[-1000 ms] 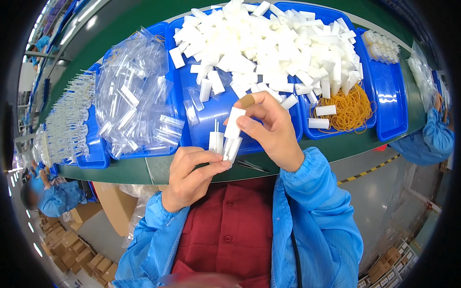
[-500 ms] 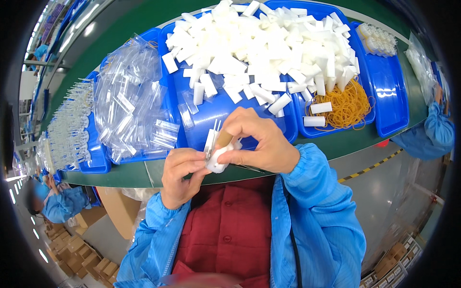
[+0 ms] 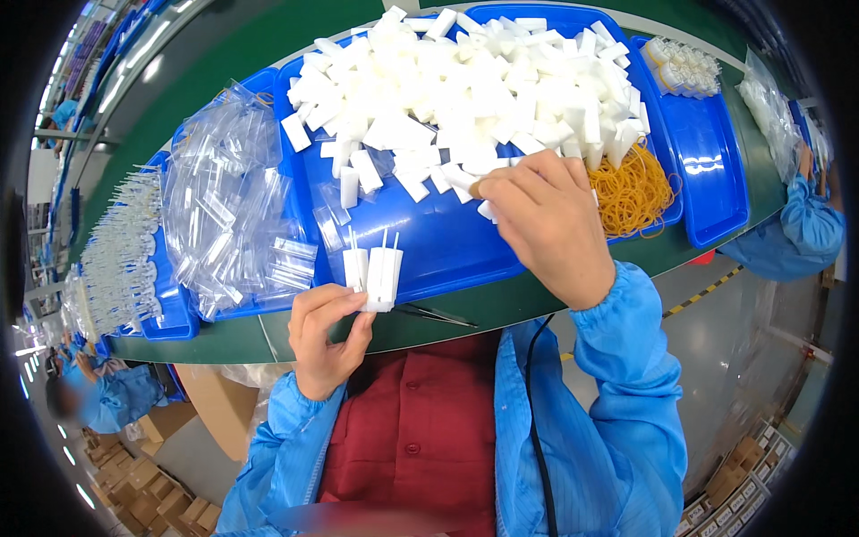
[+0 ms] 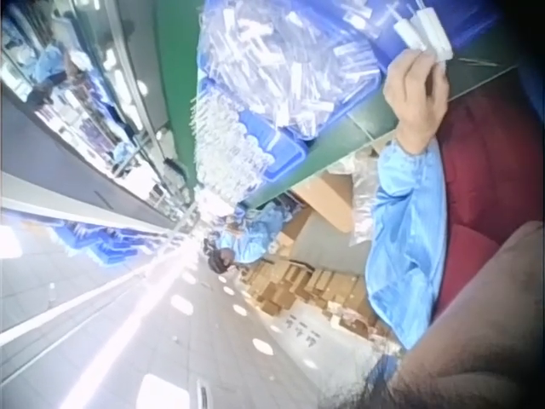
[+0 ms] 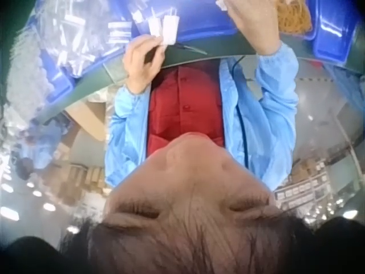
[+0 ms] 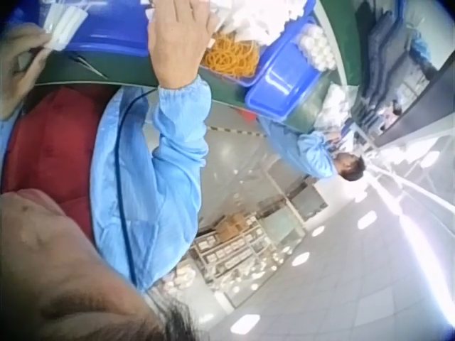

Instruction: The person attaches foam pieces onto plastic stems, bundles the assembled parts together by hand using a rubber band, and repeats assembling foam pieces onto additional stems.

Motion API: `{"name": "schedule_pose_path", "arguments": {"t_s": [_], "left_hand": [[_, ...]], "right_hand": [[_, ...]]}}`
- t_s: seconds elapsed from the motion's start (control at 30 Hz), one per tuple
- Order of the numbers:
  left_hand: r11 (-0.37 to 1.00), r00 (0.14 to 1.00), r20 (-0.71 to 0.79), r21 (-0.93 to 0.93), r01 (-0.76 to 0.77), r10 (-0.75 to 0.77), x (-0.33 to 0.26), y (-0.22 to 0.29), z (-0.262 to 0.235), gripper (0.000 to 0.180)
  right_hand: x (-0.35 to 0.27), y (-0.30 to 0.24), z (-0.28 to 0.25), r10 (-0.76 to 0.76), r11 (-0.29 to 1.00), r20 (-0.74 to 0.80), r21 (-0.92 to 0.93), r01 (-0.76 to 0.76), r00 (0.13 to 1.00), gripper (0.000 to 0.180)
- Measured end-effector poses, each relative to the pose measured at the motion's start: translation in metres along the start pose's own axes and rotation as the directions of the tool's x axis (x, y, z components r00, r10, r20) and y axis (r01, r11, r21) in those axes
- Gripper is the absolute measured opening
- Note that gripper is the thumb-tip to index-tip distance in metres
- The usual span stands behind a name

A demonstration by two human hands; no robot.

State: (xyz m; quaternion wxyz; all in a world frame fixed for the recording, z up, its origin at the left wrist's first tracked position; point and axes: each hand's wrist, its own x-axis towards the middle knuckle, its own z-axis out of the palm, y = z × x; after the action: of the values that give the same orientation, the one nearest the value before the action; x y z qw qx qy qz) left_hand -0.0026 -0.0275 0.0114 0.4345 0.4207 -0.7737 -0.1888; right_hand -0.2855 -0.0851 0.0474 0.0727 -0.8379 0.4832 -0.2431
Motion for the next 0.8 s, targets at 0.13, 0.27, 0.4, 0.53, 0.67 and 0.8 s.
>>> {"name": "schedule_pose_path", "arguments": {"t_s": [0.13,0.27,0.4,0.53,0.67,0.8], "left_hand": [[1.000,1.000,0.010,-0.008,0.012,-0.012,0.002,-0.001,0.003,0.041],[1.000,0.999,0.049,-0.025,-0.012,0.013,0.002,-0.005,0.007,0.037],[0.992,0.984,0.131,-0.027,-0.119,0.122,0.004,-0.004,0.005,0.035],[0.979,0.953,0.228,0.007,-0.205,0.198,0.011,0.005,-0.003,0.036],[0.974,0.946,0.244,0.028,-0.225,0.212,0.010,0.007,-0.004,0.036],[0.976,0.945,0.258,0.026,-0.214,0.201,0.012,0.006,-0.004,0.037]], "right_hand": [[-0.006,-0.003,0.004,-0.052,0.964,0.157,-0.250,0.090,0.986,0.032],[-0.003,-0.011,0.007,-0.039,0.962,0.197,-0.259,0.090,0.980,0.036],[-0.003,-0.020,0.022,0.209,0.804,0.180,0.528,-0.274,0.961,0.028],[0.009,-0.039,0.037,0.520,0.144,0.274,0.905,-0.399,0.809,0.024],[0.006,-0.042,0.050,0.483,0.038,0.386,0.887,-0.460,0.786,0.026],[0.002,-0.045,0.052,0.457,0.251,0.281,0.869,-0.425,0.844,0.018]]}}
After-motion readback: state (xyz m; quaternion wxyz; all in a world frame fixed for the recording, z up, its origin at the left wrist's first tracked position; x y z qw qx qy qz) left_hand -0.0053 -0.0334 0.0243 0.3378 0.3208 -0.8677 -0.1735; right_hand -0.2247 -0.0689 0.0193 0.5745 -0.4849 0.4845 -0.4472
